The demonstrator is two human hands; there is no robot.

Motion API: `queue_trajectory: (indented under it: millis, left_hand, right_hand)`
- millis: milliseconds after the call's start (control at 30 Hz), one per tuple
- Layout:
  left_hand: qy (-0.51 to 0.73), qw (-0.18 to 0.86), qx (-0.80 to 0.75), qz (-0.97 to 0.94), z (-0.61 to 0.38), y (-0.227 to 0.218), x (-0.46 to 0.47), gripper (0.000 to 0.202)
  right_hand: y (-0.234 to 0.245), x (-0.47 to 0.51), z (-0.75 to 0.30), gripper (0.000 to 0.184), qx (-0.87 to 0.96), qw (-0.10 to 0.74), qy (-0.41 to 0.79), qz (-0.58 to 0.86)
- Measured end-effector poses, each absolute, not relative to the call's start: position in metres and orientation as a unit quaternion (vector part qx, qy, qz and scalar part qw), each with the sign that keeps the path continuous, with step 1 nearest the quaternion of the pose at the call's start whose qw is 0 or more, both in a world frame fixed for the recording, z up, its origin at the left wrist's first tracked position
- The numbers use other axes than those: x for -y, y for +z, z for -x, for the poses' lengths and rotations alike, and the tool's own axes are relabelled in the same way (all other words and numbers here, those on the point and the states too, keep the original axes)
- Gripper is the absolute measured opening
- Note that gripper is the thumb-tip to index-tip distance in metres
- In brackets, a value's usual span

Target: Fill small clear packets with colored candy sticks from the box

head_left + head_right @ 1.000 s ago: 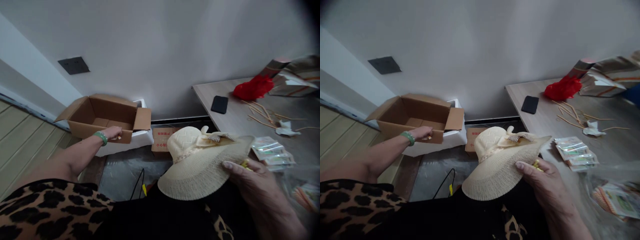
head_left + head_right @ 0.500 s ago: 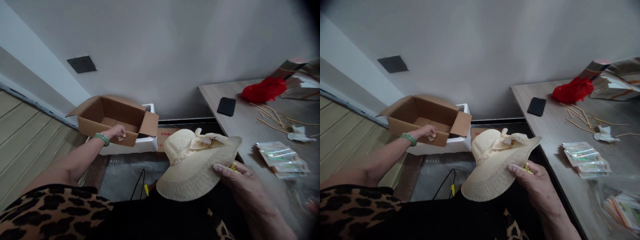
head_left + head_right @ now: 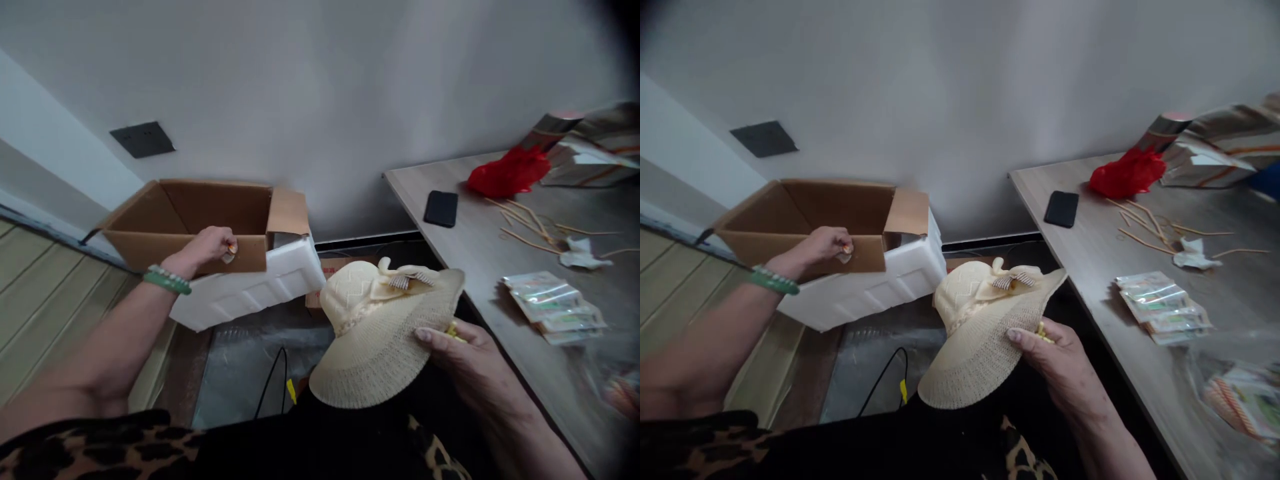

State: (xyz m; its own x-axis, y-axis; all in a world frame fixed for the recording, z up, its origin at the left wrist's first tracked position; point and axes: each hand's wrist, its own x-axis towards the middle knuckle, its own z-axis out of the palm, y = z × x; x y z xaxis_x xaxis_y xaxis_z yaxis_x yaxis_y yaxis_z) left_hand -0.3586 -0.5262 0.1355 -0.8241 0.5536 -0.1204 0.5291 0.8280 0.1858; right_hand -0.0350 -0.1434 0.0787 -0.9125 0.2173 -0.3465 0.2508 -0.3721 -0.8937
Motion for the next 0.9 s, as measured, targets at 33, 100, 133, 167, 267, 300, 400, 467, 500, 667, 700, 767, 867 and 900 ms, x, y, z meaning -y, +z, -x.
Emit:
queue_trajectory:
  millis: [33, 100, 133, 167, 267, 300, 400, 467, 500, 667, 700, 767, 867, 900]
  left_hand:
    - [0.064, 0.072, -0.953, -0.289, 0.347, 0.14, 0.522, 0.017]
    - [0.077, 0.042, -0.949, -0.302, 0.333, 0.153, 0.515, 0.022]
    - [0.095, 0.022, -0.951, -0.295, 0.333, 0.16, 0.513, 0.023]
    - [0.121, 0.005, -0.954, -0.275, 0.338, 0.166, 0.513, 0.023]
    - [0.206, 0.022, -0.962, -0.178, 0.366, 0.179, 0.515, 0.016]
    - [0.227, 0.042, -0.96, -0.158, 0.373, 0.181, 0.517, 0.014]
    - [0.234, 0.06, -0.954, -0.177, 0.366, 0.183, 0.514, 0.015]
    - [0.214, 0.03, -0.95, -0.225, 0.341, 0.186, 0.509, 0.019]
    - [0.211, 0.017, -0.947, -0.24, 0.326, 0.188, 0.506, 0.021]
    - [0.331, 0.061, -0.923, -0.188, 0.291, 0.189, 0.499, 0.015]
    - [0.36, 0.071, -0.919, -0.142, 0.293, 0.183, 0.5, 0.014]
    - [0.424, 0.09, -0.9, -0.044, 0.297, 0.168, 0.501, 0.019]
    - [0.517, 0.063, -0.852, 0.062, 0.297, 0.147, 0.504, 0.03]
    - [0.53, 0.051, -0.843, 0.081, 0.294, 0.143, 0.504, 0.031]
  right_hand:
    - [0.08, 0.141, 0.033, 0.034, -0.568, 0.009, -0.797, -0.205]
    - [0.086, 0.138, 0.028, 0.032, -0.585, -0.003, -0.785, -0.205]
    - [0.09, 0.137, 0.027, 0.031, -0.592, -0.017, -0.778, -0.209]
    - [0.094, 0.137, 0.026, 0.029, -0.597, -0.034, -0.771, -0.217]
    - [0.1, 0.142, 0.029, 0.027, -0.6, -0.093, -0.756, -0.245]
    - [0.1, 0.144, 0.031, 0.027, -0.598, -0.106, -0.753, -0.253]
    - [0.095, 0.148, 0.034, 0.028, -0.591, -0.114, -0.755, -0.26]
    - [0.092, 0.146, 0.034, 0.029, -0.586, -0.111, -0.758, -0.263]
    - [0.093, 0.144, 0.033, 0.029, -0.583, -0.114, -0.759, -0.266]
    - [0.105, 0.131, 0.029, 0.035, -0.561, -0.184, -0.748, -0.303]
    - [0.108, 0.131, 0.03, 0.036, -0.558, -0.188, -0.746, -0.311]
    - [0.114, 0.132, 0.032, 0.035, -0.558, -0.171, -0.747, -0.318]
    - [0.119, 0.134, 0.04, 0.031, -0.575, -0.144, -0.744, -0.308]
    - [0.12, 0.134, 0.044, 0.03, -0.58, -0.136, -0.745, -0.301]
